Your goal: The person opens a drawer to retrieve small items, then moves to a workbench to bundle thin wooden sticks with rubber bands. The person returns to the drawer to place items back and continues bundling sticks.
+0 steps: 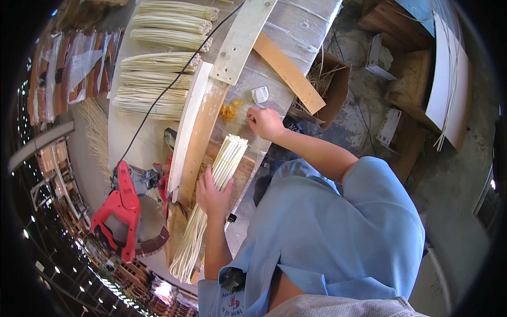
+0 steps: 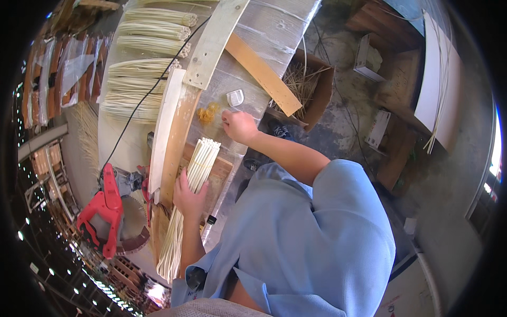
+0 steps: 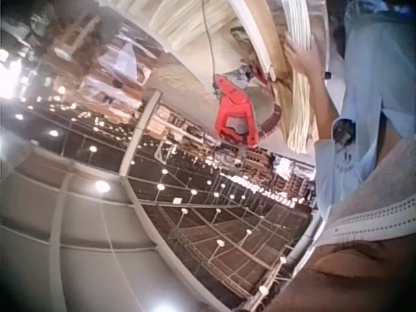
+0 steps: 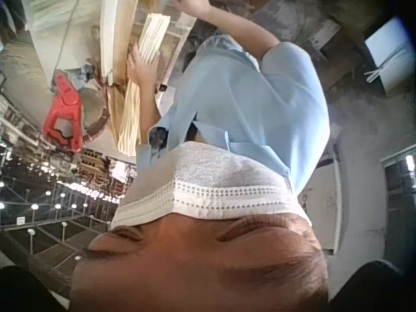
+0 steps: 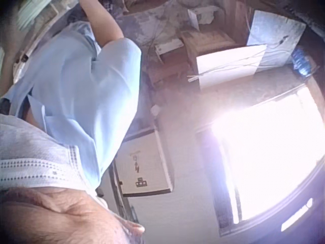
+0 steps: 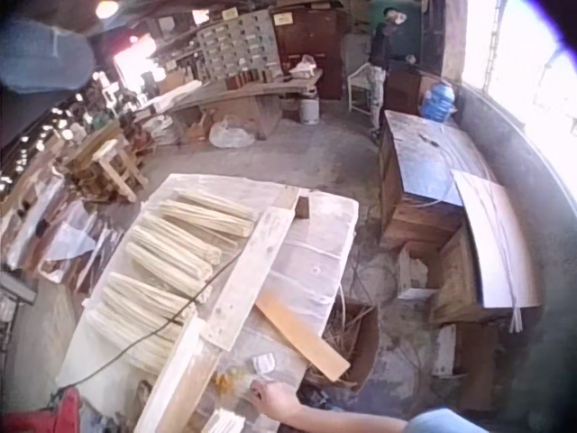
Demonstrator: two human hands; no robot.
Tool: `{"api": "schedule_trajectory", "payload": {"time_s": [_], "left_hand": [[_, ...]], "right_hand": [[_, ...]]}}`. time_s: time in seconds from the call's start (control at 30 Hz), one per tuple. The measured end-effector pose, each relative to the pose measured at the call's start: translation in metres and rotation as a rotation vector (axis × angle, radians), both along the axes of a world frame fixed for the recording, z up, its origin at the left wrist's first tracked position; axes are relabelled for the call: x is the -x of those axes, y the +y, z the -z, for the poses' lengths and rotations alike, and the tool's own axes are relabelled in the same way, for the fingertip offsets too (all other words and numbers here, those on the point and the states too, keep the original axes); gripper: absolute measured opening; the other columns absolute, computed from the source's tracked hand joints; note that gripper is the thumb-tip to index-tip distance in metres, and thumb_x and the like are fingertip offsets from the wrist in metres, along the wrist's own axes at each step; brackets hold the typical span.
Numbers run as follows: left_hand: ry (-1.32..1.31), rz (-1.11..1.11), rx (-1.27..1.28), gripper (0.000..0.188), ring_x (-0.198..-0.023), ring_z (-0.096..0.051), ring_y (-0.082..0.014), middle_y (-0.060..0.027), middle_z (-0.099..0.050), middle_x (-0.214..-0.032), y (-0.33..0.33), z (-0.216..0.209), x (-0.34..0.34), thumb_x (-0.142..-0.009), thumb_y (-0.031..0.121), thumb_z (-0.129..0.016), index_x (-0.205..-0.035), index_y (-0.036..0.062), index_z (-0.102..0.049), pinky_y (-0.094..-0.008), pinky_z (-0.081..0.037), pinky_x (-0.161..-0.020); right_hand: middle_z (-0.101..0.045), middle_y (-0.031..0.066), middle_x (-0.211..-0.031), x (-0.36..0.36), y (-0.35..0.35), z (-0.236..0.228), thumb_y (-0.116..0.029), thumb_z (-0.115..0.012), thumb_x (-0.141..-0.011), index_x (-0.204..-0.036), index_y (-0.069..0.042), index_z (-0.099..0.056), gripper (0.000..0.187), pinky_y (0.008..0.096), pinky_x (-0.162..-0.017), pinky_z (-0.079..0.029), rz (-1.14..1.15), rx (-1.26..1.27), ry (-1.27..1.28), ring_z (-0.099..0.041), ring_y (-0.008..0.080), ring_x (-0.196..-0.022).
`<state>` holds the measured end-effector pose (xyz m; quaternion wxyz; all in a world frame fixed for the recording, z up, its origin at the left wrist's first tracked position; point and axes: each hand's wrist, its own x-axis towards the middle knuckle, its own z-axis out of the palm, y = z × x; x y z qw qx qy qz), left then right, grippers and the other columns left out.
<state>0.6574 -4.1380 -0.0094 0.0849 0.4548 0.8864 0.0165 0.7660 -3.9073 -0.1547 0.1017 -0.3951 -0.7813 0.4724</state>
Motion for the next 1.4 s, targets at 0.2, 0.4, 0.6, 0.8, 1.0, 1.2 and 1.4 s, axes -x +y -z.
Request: {"api": "schedule_trajectory", "payload": {"time_s": [0.2,0.4,0.6,0.8,1.0,1.2,1.4], "left_hand": [[-0.025,-0.053,0.037,0.081,-0.106,-0.06,-0.0348,-0.0129,-0.062,-0.116,0.004,0.002,0.0,-0.069,0.031,-0.086,-0.139,0.0122,-0.052,-0.045,-0.05,-0.087],[-0.019,-0.026,-0.01,0.079,-0.101,-0.06,-0.0344,-0.0133,-0.062,-0.112,0.005,0.002,0.001,-0.069,0.038,-0.084,-0.137,0.0111,-0.053,-0.0453,-0.05,-0.086],[-0.024,-0.037,-0.017,0.078,-0.102,-0.06,-0.0335,-0.0128,-0.062,-0.112,0.0,0.003,0.001,-0.069,0.037,-0.084,-0.137,0.0134,-0.054,-0.0449,-0.05,-0.087],[-0.037,-0.059,-0.007,0.077,-0.104,-0.06,-0.0319,-0.0124,-0.062,-0.113,0.0,-0.002,0.001,-0.07,0.041,-0.082,-0.137,0.0141,-0.054,-0.0444,-0.049,-0.088],[-0.098,-0.11,0.041,0.075,-0.113,-0.057,-0.0307,-0.0118,-0.061,-0.12,0.0,-0.012,0.002,-0.075,0.05,-0.076,-0.138,0.0148,-0.054,-0.0437,-0.046,-0.094],[-0.117,-0.104,0.109,0.077,-0.12,-0.055,-0.0302,-0.0116,-0.059,-0.127,0.004,-0.026,0.001,-0.078,0.052,-0.072,-0.142,0.0158,-0.049,-0.0436,-0.044,-0.098],[-0.124,-0.098,-0.01,0.076,-0.117,-0.057,-0.031,-0.0126,-0.061,-0.123,-0.009,-0.023,0.001,-0.076,0.052,-0.075,-0.138,0.0142,-0.055,-0.0432,-0.047,-0.097]], "right_hand": [[-0.07,0.0184,-0.078,0.038,0.01,0.006,-0.022,-0.056,-0.09,-0.109,-0.011,-0.06,0.022,0.0511,-0.068,-0.054,-0.001,-0.039,-0.16,-0.069,0.0391,-0.076],[-0.07,0.0189,-0.077,0.045,0.016,0.009,-0.022,-0.054,-0.092,-0.11,-0.012,-0.059,0.021,0.0515,-0.067,-0.054,0.036,-0.04,-0.213,-0.07,0.0396,-0.074],[-0.07,0.0195,-0.079,0.056,0.018,0.0,-0.023,-0.054,-0.094,-0.108,-0.011,-0.059,0.019,0.0515,-0.068,-0.055,0.036,-0.077,-0.223,-0.07,0.0401,-0.076],[-0.07,0.0196,-0.082,0.071,0.017,0.01,-0.025,-0.052,-0.095,-0.097,-0.009,-0.063,0.019,0.0529,-0.069,-0.054,0.079,-0.099,-0.273,-0.069,0.0411,-0.078],[-0.069,0.0218,-0.083,0.069,0.017,-0.011,-0.024,-0.056,-0.09,-0.091,-0.007,-0.066,0.019,0.0525,-0.076,-0.054,0.21,-0.011,-0.137,-0.067,0.0424,-0.084],[-0.068,0.0167,-0.072,0.059,0.027,-0.003,-0.019,-0.064,-0.089,-0.091,0.001,-0.068,0.021,0.0407,-0.057,-0.053,0.219,0.206,0.183,-0.066,0.0287,-0.059],[-0.062,0.0071,-0.064,0.038,0.03,-0.033,-0.012,-0.065,-0.091,-0.09,0.005,-0.065,0.017,0.0292,-0.043,-0.048,0.084,0.405,0.269,-0.057,0.0141,-0.046]]}}
